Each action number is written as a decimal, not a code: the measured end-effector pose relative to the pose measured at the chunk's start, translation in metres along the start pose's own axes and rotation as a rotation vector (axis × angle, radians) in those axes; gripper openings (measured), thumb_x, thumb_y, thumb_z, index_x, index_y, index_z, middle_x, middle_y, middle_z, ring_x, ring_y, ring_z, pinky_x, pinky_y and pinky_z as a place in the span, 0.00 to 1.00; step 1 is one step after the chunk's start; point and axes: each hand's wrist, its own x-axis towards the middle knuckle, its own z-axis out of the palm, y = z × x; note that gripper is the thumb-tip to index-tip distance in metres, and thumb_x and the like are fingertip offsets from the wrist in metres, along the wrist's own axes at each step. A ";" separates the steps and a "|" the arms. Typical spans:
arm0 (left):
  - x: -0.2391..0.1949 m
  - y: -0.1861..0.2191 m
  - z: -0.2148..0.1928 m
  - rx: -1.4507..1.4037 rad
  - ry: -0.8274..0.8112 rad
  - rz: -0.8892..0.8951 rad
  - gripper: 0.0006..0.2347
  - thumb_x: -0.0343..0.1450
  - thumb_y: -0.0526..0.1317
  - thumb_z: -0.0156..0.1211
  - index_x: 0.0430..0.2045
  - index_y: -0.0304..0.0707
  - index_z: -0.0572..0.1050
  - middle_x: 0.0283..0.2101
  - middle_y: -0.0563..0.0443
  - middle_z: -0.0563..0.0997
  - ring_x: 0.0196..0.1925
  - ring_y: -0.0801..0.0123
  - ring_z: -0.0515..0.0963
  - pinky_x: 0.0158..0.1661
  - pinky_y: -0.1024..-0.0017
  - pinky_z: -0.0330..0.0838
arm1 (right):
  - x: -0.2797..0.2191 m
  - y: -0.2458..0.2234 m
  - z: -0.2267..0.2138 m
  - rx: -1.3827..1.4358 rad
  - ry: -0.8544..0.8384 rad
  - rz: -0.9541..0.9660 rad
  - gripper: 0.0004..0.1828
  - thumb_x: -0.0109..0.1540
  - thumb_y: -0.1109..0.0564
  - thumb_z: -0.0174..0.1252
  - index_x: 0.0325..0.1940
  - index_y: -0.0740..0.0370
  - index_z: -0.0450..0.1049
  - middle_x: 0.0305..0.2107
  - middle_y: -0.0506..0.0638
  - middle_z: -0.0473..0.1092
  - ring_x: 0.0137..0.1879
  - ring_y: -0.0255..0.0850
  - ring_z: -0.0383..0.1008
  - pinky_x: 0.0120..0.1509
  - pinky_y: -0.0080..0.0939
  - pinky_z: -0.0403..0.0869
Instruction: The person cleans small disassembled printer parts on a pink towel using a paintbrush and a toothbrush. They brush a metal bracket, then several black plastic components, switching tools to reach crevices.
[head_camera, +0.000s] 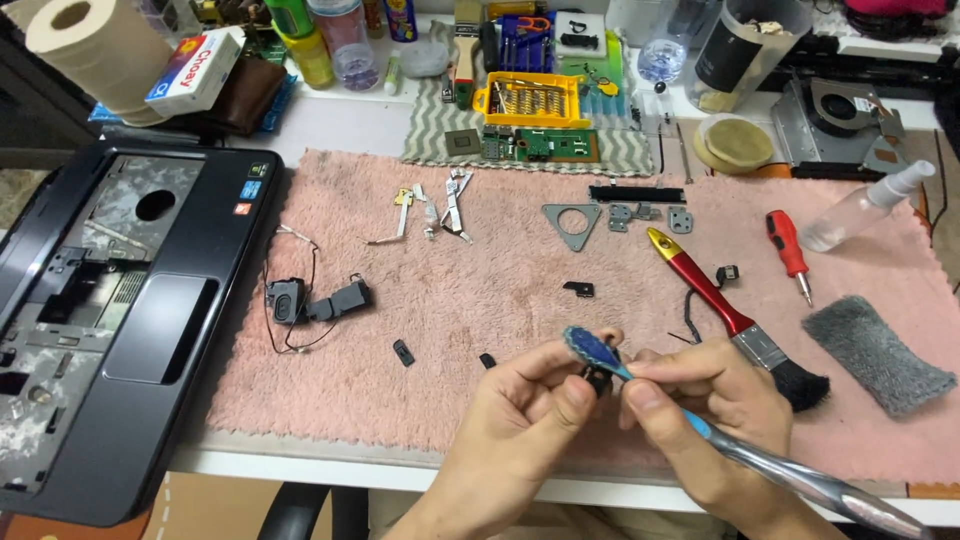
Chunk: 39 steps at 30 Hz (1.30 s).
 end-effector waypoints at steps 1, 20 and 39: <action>0.001 -0.002 0.002 -0.026 -0.039 0.013 0.28 0.77 0.53 0.70 0.66 0.27 0.80 0.61 0.46 0.88 0.64 0.71 0.85 0.71 0.73 0.75 | 0.000 0.001 0.002 0.004 0.003 0.011 0.07 0.68 0.60 0.65 0.48 0.64 0.79 0.27 0.55 0.85 0.30 0.35 0.90 0.50 0.30 0.90; 0.006 -0.005 -0.011 -0.146 0.143 -0.032 0.26 0.73 0.40 0.74 0.68 0.29 0.79 0.65 0.42 0.89 0.53 0.75 0.88 0.57 0.78 0.80 | -0.008 -0.022 0.030 0.065 0.172 0.229 0.07 0.65 0.58 0.66 0.43 0.65 0.80 0.18 0.57 0.83 0.21 0.38 0.82 0.26 0.32 0.79; 0.012 -0.008 -0.025 -0.305 0.249 0.155 0.18 0.72 0.27 0.77 0.53 0.35 0.77 0.49 0.39 0.86 0.50 0.63 0.88 0.58 0.63 0.85 | 0.003 -0.017 0.025 0.086 0.103 0.200 0.06 0.68 0.59 0.64 0.46 0.65 0.81 0.19 0.56 0.84 0.23 0.35 0.85 0.29 0.29 0.78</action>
